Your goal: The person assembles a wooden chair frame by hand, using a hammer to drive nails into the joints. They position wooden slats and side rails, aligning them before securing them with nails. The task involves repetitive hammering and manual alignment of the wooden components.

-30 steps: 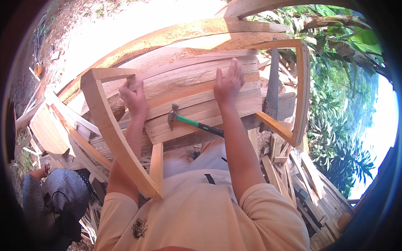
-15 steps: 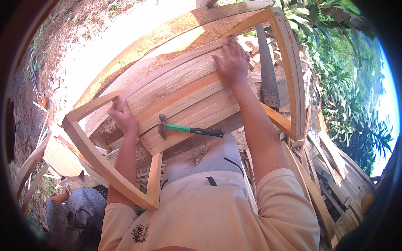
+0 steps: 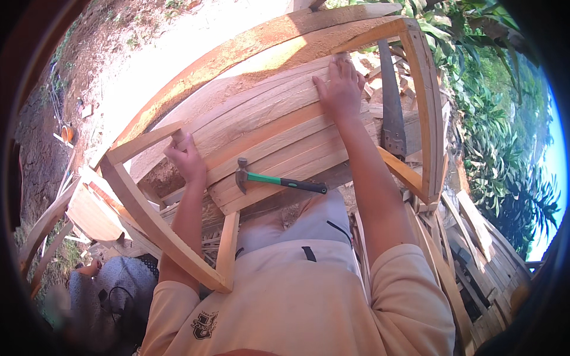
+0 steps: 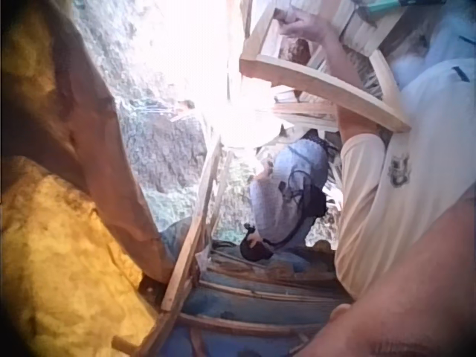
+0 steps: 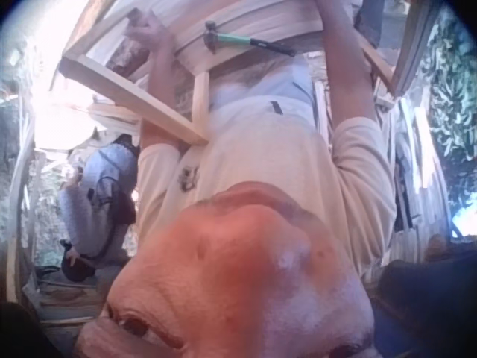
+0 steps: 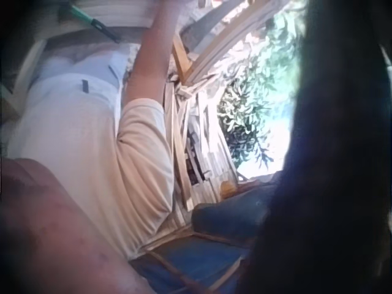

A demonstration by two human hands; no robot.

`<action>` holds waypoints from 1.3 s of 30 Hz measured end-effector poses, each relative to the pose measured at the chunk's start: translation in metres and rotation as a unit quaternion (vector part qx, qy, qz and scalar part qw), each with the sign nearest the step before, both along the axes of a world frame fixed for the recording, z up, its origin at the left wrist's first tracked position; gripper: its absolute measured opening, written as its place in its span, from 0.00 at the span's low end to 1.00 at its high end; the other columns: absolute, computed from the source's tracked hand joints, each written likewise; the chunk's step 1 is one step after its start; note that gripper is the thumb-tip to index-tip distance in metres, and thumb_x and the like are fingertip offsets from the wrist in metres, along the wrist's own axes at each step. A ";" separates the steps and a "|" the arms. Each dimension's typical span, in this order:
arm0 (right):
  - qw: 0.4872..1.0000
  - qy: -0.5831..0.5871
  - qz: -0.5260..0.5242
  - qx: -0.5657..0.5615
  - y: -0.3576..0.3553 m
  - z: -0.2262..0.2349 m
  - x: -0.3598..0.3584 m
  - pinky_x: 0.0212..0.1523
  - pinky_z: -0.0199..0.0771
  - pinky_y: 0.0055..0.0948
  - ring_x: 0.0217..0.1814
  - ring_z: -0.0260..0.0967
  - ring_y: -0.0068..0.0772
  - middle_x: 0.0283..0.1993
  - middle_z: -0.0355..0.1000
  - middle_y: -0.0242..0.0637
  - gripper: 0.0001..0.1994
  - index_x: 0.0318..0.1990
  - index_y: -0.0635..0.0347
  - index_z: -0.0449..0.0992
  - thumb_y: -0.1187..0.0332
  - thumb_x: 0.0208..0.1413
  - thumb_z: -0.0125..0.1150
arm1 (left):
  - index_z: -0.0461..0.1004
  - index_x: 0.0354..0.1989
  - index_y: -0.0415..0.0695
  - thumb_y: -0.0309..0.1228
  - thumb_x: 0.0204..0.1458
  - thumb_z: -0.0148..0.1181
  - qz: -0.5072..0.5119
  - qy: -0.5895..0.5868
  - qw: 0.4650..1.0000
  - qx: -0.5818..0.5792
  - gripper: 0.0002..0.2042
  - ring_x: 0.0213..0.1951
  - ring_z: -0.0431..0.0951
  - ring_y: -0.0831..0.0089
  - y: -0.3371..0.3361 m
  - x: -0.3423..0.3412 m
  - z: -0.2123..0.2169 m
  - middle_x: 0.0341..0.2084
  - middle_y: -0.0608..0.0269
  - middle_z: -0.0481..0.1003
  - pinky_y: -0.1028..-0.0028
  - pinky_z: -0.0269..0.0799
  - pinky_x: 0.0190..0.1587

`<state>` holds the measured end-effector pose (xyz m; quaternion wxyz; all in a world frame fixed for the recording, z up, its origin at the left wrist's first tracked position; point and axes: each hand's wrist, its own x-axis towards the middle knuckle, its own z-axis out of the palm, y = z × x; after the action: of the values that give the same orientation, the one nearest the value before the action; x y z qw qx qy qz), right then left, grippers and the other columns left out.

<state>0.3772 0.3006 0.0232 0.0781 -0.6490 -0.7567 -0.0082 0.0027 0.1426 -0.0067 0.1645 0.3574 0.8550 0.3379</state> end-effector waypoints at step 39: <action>0.934 0.099 0.308 -0.149 -0.041 0.023 -0.228 0.68 0.62 0.45 0.65 0.69 0.44 0.57 0.76 0.41 0.20 0.55 0.51 0.79 0.51 0.61 0.64 | 0.68 0.52 0.33 0.49 0.49 0.76 -0.032 -0.132 0.987 -0.087 0.35 0.42 0.76 0.60 -0.020 -0.035 0.050 0.43 0.44 0.75 0.63 0.74 0.45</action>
<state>0.1492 0.2596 0.0465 0.0539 -0.3854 -0.9006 0.1937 -0.0320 0.1229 0.0436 0.3169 0.3210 0.8403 0.3007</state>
